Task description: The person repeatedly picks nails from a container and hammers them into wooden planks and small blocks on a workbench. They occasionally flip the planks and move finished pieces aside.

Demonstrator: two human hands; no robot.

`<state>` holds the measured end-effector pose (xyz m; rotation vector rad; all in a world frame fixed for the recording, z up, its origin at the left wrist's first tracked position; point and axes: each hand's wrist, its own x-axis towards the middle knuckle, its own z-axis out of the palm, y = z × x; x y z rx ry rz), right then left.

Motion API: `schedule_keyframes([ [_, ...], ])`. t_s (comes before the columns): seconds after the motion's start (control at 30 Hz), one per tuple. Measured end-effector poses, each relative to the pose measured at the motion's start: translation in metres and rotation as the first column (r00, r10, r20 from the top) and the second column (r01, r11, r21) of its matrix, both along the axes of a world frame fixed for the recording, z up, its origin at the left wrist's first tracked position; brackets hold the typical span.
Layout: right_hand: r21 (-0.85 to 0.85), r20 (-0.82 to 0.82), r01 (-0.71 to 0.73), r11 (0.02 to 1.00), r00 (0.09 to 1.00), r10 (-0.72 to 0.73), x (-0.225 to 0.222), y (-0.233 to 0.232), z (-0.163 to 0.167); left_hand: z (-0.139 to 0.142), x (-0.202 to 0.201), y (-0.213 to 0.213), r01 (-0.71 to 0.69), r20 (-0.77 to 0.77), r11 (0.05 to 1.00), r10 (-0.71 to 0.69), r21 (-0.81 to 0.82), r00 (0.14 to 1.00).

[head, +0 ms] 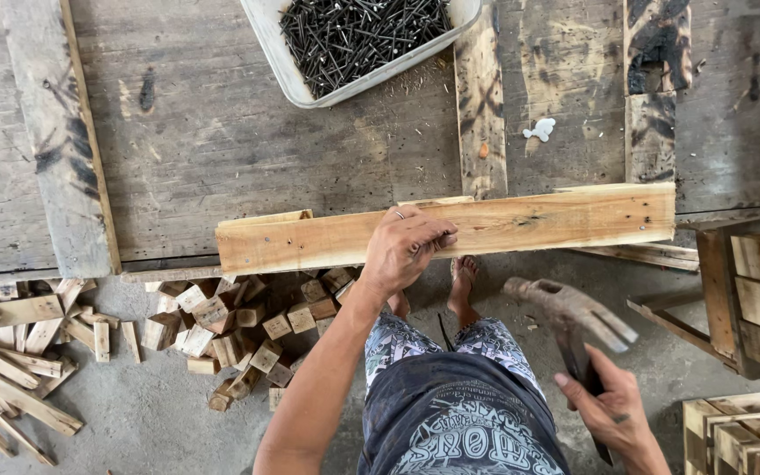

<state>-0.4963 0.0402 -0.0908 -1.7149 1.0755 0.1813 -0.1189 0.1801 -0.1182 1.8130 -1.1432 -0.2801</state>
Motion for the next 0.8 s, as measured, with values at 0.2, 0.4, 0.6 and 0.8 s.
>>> schedule_keyframes([
  [0.2,-0.127,0.046,0.010,0.992,0.999,-0.004,0.021,-0.002,0.015,-0.010,-0.002,-0.001,-0.011,0.014,0.997,0.010,0.070,1.000],
  [0.4,-0.309,0.136,-0.011,0.951,0.989,0.056,0.071,0.013,0.021,-0.011,0.004,0.003,-0.002,-0.114,0.999,-0.004,-0.053,0.994],
  [0.6,-0.373,0.020,-0.081,0.924,0.995,0.095,0.108,0.017,0.039,-0.009,0.005,0.001,0.067,0.058,0.996,-0.071,0.065,0.996],
  [0.8,-0.401,-0.059,-0.197,0.895,0.980,0.189,0.111,0.009,0.047,0.000,-0.004,-0.011,0.001,0.414,0.944,-0.146,0.331,0.898],
])
